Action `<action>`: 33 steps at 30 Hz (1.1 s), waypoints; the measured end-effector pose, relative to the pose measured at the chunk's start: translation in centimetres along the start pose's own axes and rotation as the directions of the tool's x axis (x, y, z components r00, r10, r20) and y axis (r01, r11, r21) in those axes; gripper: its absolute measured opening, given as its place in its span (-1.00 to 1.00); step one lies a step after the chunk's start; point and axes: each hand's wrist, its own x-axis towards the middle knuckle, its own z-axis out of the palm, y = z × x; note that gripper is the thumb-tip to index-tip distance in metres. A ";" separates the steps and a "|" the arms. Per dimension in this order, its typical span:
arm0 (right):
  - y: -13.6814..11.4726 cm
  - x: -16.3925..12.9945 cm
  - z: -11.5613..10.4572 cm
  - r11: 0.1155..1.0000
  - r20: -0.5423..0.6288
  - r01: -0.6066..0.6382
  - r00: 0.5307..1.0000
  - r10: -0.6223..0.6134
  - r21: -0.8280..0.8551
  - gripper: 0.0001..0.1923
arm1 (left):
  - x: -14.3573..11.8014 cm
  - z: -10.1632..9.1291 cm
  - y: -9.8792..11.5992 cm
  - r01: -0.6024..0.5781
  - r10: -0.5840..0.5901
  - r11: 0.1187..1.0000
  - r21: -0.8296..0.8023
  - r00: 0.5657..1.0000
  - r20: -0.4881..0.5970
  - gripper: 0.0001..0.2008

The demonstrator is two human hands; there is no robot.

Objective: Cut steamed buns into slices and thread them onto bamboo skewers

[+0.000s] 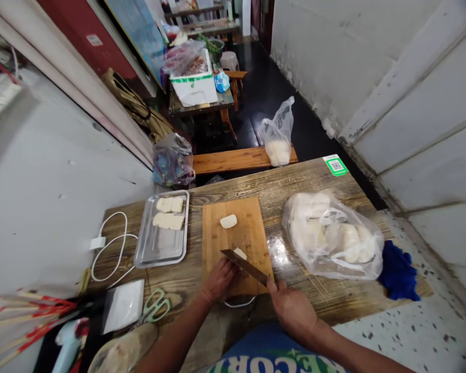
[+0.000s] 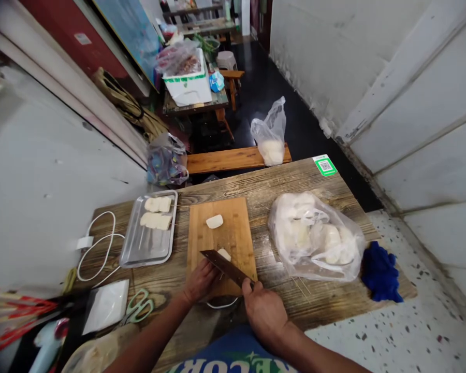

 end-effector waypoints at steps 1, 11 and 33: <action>0.1 0.1 0.0 1.000 0.003 -0.006 1.000 0.006 0.002 -0.57 | 0.1 0.0 0.0 0.000 0.000 1.000 0.009 1.000 0.008 -0.76; 0.2 0.2 -0.4 0.997 0.048 -0.038 0.998 0.035 0.061 -0.57 | 0.7 0.1 -0.2 0.009 -0.009 1.000 0.013 1.000 -0.018 -0.77; 1.6 2.1 0.6 0.999 0.041 -0.016 0.999 0.014 0.043 -0.77 | 1.8 0.0 -0.9 -0.015 0.014 0.996 -0.087 1.000 -0.006 -0.83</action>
